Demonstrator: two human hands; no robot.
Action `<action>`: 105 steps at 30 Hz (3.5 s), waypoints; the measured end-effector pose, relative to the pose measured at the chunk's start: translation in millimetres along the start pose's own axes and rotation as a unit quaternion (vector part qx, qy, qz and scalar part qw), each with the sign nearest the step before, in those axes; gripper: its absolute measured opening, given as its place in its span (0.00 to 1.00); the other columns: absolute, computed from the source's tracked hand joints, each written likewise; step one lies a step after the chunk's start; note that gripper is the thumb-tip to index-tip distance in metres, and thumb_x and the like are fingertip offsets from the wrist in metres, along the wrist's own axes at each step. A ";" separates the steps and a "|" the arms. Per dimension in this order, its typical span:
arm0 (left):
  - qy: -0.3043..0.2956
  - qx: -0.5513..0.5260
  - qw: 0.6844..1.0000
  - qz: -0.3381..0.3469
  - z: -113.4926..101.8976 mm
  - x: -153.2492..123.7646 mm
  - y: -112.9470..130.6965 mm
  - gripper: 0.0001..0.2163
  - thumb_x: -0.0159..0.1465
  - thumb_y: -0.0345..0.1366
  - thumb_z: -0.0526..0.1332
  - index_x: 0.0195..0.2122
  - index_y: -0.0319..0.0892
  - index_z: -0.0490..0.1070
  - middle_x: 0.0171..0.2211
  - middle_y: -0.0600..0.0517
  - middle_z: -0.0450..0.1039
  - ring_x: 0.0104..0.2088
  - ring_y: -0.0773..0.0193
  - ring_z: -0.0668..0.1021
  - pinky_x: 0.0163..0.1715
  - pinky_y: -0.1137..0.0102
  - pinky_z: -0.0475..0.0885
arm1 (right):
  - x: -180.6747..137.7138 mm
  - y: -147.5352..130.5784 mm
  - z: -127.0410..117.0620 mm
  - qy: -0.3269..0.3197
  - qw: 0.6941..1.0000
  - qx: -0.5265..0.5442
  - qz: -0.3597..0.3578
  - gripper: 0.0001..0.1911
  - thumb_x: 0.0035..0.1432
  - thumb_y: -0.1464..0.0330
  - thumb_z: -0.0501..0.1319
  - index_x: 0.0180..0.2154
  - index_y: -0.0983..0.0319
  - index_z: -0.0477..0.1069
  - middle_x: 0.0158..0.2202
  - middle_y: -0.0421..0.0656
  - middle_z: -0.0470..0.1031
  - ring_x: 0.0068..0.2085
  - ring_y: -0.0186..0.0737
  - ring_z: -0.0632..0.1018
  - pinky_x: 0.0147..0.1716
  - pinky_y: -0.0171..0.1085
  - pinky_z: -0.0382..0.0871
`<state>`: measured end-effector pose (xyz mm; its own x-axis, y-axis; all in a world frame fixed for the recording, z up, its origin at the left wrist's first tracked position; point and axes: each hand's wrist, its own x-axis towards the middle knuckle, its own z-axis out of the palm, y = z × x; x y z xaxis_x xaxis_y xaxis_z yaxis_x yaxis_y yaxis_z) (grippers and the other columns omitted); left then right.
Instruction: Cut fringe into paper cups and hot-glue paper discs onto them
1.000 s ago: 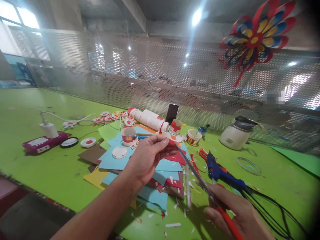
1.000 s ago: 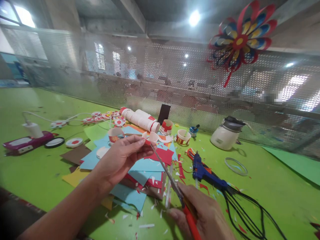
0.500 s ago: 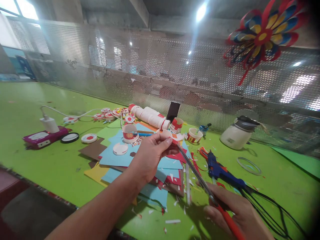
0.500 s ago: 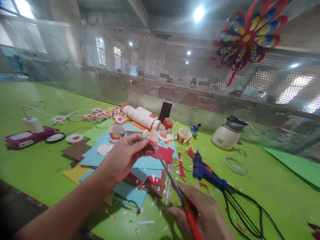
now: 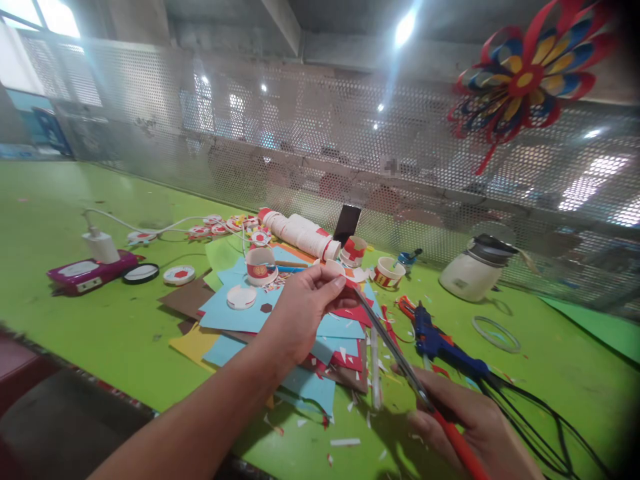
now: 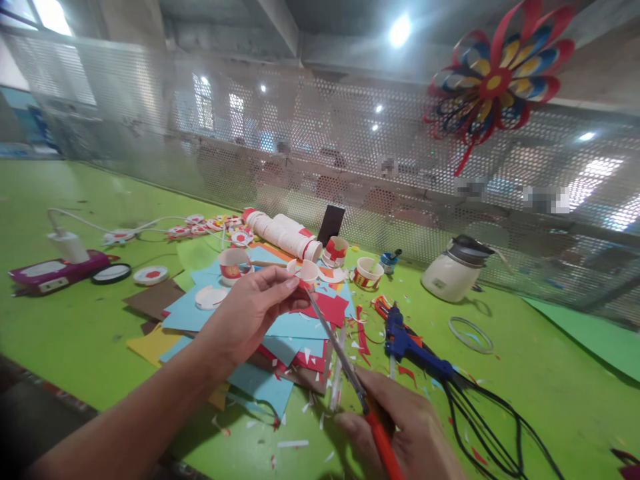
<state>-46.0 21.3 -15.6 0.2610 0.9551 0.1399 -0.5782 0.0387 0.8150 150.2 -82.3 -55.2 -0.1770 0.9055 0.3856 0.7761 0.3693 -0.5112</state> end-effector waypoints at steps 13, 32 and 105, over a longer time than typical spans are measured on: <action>-0.019 0.005 1.000 0.007 -1.5 0.3 -0.3 0.04 0.57 0.27 0.60 0.26 0.34 0.67 0.24 0.50 0.71 0.27 0.67 0.75 0.34 0.68 0.72 | -1.8 1.6 0.6 -0.008 0.999 0.038 0.001 0.18 0.56 0.58 0.56 0.43 0.61 0.74 0.24 0.39 0.73 0.23 0.36 0.71 0.23 0.31 0.64; -0.004 0.071 0.997 0.003 -1.7 -0.4 2.2 0.07 0.56 0.37 0.61 0.26 0.38 0.66 0.24 0.54 0.66 0.26 0.71 0.69 0.28 0.73 0.63 | 3.2 2.5 -1.1 0.081 0.968 -0.191 -0.139 0.22 0.59 0.55 0.53 0.42 0.65 0.72 0.24 0.43 0.76 0.22 0.37 0.77 0.21 0.30 0.71; -0.227 0.183 0.946 -0.140 25.2 -29.3 -36.0 0.06 0.59 0.35 0.59 0.28 0.37 0.69 0.24 0.51 0.70 0.25 0.71 0.70 0.27 0.74 0.64 | 3.8 -16.9 -3.2 0.119 0.940 0.293 0.131 0.13 0.56 0.67 0.61 0.45 0.57 0.67 0.28 0.36 0.69 0.26 0.31 0.70 0.26 0.32 0.66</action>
<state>-13.4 -15.5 -34.8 0.7174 0.6949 0.0497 -0.1531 0.0877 0.9843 138.3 -85.8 -42.7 0.1674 0.9349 0.3128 0.2957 0.2551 -0.9206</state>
